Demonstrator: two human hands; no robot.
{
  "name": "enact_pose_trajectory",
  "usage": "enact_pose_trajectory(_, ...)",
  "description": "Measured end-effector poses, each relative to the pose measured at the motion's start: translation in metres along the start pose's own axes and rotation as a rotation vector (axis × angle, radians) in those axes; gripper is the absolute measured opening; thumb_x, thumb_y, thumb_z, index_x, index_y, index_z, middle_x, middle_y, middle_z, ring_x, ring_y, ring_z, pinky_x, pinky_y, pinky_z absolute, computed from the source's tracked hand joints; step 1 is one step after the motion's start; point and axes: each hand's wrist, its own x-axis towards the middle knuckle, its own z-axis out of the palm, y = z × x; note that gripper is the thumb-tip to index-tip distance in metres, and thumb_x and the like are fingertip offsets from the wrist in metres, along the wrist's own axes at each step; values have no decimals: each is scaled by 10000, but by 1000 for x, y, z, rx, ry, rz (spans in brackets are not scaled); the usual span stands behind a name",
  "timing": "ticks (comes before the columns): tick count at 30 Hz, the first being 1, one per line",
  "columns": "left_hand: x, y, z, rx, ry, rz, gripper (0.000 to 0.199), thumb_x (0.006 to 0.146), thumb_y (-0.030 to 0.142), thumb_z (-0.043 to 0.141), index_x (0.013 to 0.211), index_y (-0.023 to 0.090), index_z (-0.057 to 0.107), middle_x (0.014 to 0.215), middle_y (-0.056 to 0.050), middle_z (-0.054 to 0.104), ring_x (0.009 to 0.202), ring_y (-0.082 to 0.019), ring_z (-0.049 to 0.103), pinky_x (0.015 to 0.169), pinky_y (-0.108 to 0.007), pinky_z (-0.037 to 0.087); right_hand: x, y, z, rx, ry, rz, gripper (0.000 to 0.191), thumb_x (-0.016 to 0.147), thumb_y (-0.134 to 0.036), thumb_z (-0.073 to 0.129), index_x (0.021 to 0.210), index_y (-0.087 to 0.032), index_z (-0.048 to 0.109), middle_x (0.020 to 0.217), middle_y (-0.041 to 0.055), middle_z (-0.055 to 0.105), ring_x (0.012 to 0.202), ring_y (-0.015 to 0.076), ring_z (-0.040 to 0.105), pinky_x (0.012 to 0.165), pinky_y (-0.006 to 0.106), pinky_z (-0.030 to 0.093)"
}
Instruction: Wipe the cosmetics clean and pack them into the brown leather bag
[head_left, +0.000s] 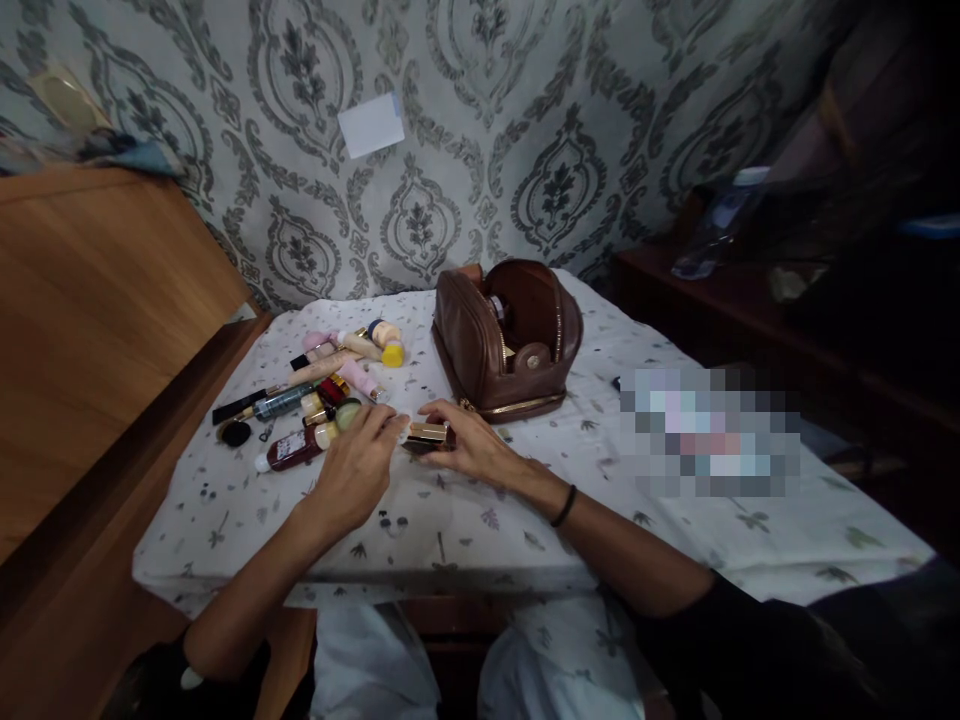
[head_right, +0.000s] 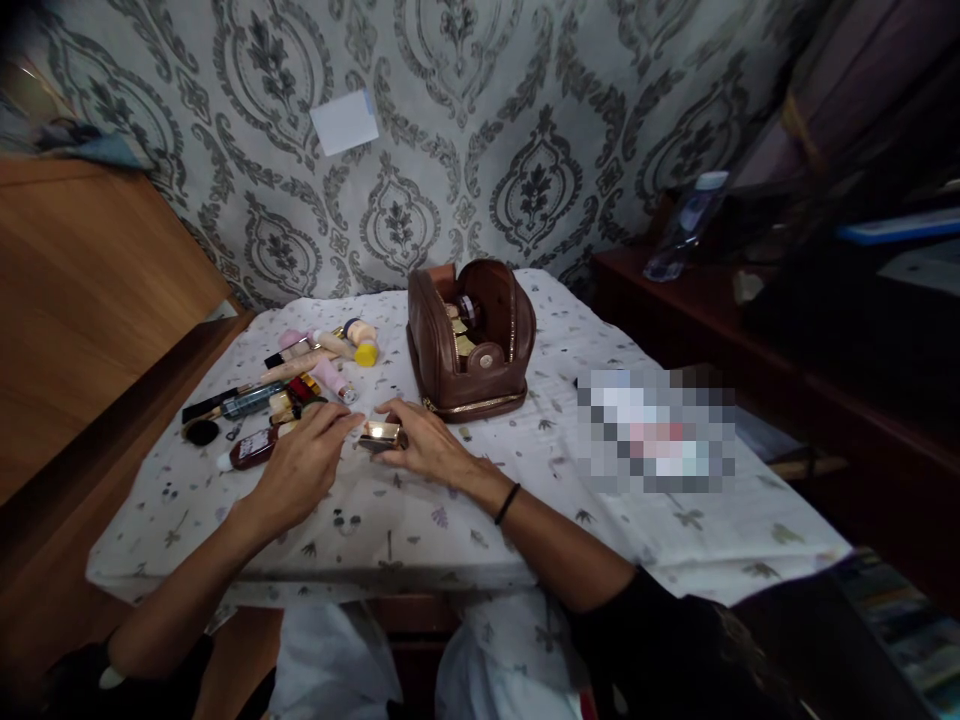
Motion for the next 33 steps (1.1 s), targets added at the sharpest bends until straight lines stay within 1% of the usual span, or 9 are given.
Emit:
enact_pose_trajectory(4,0,-3,3,21,0,-12,408,891,26,387,1222,160,583,1104,-105,595,1028,-256,530,871,-418,518,1,0,-5,-104,-127,45,260,680,-201,801,788,-177,566,775,-5,570,727,153,529,673,252,383)
enact_pose_trajectory(6,0,-2,4,26,-2,-4,393,896,31,383,1222,134,577,1110,-118,594,1026,-267,522,872,-434,516,2,-2,-7,-99,-149,55,215,718,-160,750,742,-176,537,743,-15,549,698,138,507,653,240,360)
enact_pose_trajectory(11,1,13,3,-27,25,45,446,896,20,371,1279,169,545,1114,-105,575,1018,-253,518,909,-439,505,0,0,-7,-29,-149,36,139,809,-193,661,783,-183,525,726,-27,545,663,126,490,625,228,345)
enact_pose_trajectory(15,6,28,7,-84,24,100,513,884,12,370,1348,191,498,1133,-107,558,1044,-252,519,929,-449,502,-2,4,-5,-41,-89,-36,129,773,-133,626,758,-189,511,739,-15,561,683,136,494,630,237,359)
enact_pose_trajectory(17,9,31,8,-104,44,101,525,883,9,365,1356,196,496,1134,-109,562,1049,-255,524,934,-458,501,-2,3,-5,-29,-56,-35,119,768,-137,612,756,-191,507,722,-19,555,662,132,483,613,237,358)
enact_pose_trajectory(21,10,23,3,-173,119,47,480,910,44,373,1327,214,540,1132,-100,578,1060,-247,543,952,-441,494,-1,-2,-8,82,-3,74,159,766,-225,662,844,-189,529,711,-40,565,627,115,493,595,223,376)
enact_pose_trajectory(25,5,6,-4,-279,176,-67,428,924,90,403,1286,229,585,1120,-81,599,1087,-231,563,971,-406,484,2,-4,-9,181,140,133,281,710,-243,731,940,-180,583,768,-34,604,655,113,519,625,223,405)
enact_pose_trajectory(28,1,-5,-3,-349,163,-135,405,913,108,428,1253,228,611,1115,-73,612,1079,-224,577,961,-389,489,3,-3,-7,149,209,95,247,706,-296,767,868,-177,623,754,-21,591,658,120,504,615,233,391)
enact_pose_trajectory(33,-5,-13,3,-336,115,-164,394,909,92,415,1221,215,623,1109,-76,614,1079,-221,578,961,-389,488,2,-3,-3,120,153,-25,220,731,-287,780,872,-173,656,758,2,603,710,145,535,664,255,411)
